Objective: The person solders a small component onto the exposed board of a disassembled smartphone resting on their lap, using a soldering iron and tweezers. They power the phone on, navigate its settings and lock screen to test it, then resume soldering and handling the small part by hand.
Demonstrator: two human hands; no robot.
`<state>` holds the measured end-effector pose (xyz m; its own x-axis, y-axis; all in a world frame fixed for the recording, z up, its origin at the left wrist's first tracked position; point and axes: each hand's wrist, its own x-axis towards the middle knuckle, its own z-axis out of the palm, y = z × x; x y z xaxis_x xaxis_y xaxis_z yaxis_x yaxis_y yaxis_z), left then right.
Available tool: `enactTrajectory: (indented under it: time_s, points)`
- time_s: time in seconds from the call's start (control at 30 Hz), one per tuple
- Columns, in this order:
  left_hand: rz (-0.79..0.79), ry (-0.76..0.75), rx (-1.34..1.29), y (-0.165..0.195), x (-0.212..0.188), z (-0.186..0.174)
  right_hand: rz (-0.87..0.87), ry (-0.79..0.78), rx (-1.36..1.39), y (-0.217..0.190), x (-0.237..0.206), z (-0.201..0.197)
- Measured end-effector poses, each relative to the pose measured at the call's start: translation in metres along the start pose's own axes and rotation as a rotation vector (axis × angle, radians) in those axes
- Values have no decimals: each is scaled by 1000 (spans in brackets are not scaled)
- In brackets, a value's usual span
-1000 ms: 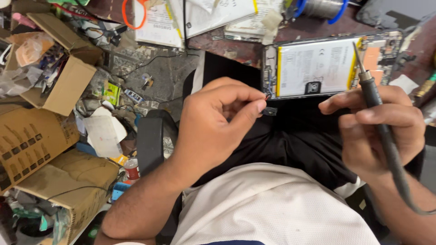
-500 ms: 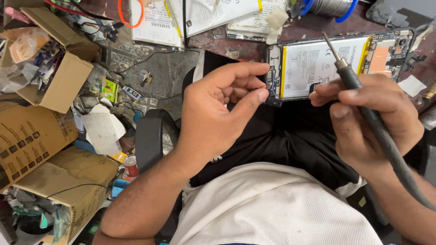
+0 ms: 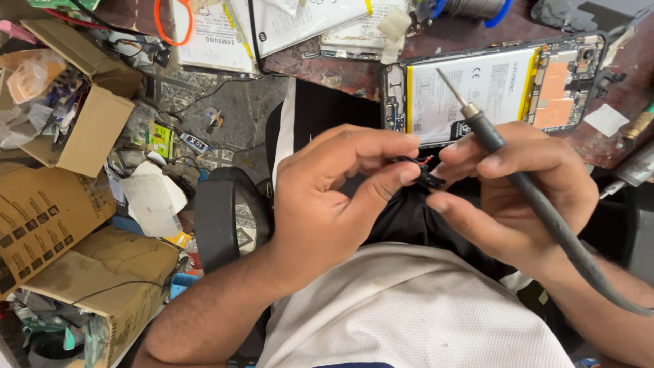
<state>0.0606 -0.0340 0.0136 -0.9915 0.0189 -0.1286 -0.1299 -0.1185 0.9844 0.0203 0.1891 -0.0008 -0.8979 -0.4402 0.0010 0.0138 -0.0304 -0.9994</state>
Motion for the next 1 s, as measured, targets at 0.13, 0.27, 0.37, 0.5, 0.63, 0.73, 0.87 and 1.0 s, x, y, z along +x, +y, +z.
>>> enactTrajectory:
  time_s: [0.13,0.27,0.37,0.5,0.63,0.73,0.87,1.0]
  points:
    - [-6,-38,-41,6,0,3,28,57,28,1,-7,-1]
    - [-137,-33,-255,3,0,6,22,64,-4,0,-12,-7]
    - [-164,-69,-199,-5,-5,10,25,71,-6,0,-15,-8]
    - [-219,-50,-403,-18,-10,16,17,84,-17,1,-17,-6]
    - [-190,38,-508,-21,-18,28,24,119,2,5,-20,3]
    - [-159,92,-432,-18,-21,30,47,157,76,9,-23,11]
    - [-80,134,-198,-12,-21,27,65,138,105,11,-25,16]
    - [-44,143,1,-10,-10,13,53,111,21,9,-21,8]
